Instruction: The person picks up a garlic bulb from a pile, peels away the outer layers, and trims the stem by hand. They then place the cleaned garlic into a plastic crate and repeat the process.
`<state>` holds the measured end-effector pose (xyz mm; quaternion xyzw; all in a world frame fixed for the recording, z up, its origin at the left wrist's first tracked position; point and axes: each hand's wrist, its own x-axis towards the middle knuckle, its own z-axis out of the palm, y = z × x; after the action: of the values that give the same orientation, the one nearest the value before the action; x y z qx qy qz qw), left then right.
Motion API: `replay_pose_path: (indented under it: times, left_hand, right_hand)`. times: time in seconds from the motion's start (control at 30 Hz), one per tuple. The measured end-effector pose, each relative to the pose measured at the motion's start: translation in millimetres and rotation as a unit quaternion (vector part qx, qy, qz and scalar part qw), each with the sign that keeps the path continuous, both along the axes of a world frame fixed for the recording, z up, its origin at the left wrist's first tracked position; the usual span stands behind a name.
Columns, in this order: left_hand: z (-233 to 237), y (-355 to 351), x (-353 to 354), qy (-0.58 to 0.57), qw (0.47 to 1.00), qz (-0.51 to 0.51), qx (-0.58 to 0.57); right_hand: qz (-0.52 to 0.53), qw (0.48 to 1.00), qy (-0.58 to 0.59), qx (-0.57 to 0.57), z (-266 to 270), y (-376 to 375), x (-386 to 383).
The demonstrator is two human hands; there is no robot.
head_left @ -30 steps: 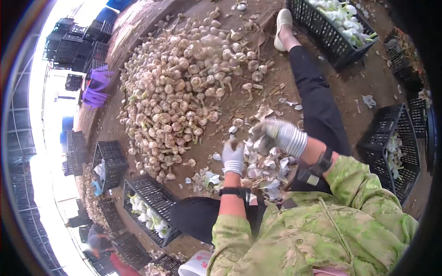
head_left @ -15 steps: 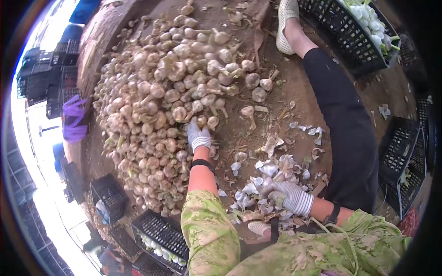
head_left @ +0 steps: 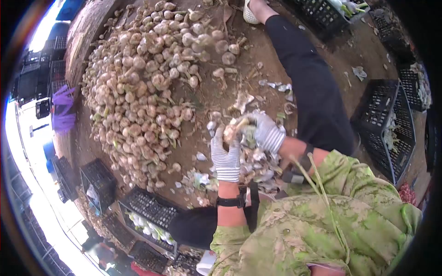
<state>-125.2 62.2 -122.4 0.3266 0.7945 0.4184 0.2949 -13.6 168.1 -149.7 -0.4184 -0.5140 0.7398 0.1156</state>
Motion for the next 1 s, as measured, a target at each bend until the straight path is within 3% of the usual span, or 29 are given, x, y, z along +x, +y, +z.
replay_pose_path:
  times: [0.03,0.17,0.27,0.33,0.5,0.6,0.7,0.77,0.83,0.87,0.9,0.93,0.97,1.0]
  left_hand:
    - [13,-7,11,0.029,1.000,-0.008,0.008]
    - [52,-26,37,0.001,0.996,-0.023,0.082]
    - [77,-24,56,0.279,0.957,-0.057,0.058]
    - [86,-29,68,0.292,0.953,-0.052,0.063]
    - [94,-39,71,0.335,0.939,-0.074,0.037]
    - [99,-43,69,0.350,0.932,-0.084,0.048]
    - [105,-47,68,0.361,0.926,-0.095,0.062]
    - [104,-53,67,0.215,0.969,-0.056,0.110]
    - [96,-56,67,0.182,0.977,-0.026,0.105]
    - [75,-62,63,-0.058,0.979,0.085,0.174]
    - [70,-62,63,-0.295,0.909,0.190,0.225]
    - [67,-65,69,-0.432,0.827,0.288,0.215]
    - [71,-67,73,-0.434,0.828,0.284,0.213]
    - [74,-67,76,-0.473,0.815,0.269,0.200]
  right_hand:
    - [0.017,0.997,0.002,-0.071,-3,1,6]
    - [0.042,0.990,0.123,-0.055,45,-5,30]
    - [0.037,0.990,0.138,-0.016,58,-12,38]
    - [0.004,0.991,0.129,-0.030,66,-19,42]
    - [0.045,0.986,0.139,-0.084,54,-23,48]
    - [0.040,0.956,0.191,-0.220,63,-27,53]
    - [0.083,0.961,0.162,-0.207,65,-28,54]
    - [0.102,0.972,0.157,-0.142,77,-32,57]
    - [0.221,0.974,0.050,0.029,99,-35,57]
    - [0.244,0.968,0.052,0.033,99,-39,57]
    - [0.239,0.969,0.050,0.032,97,-42,57]
    - [0.246,0.948,0.082,0.183,92,-44,58]
    - [0.248,0.903,0.112,0.332,87,-46,58]
    - [0.215,0.912,0.135,0.322,82,-45,57]
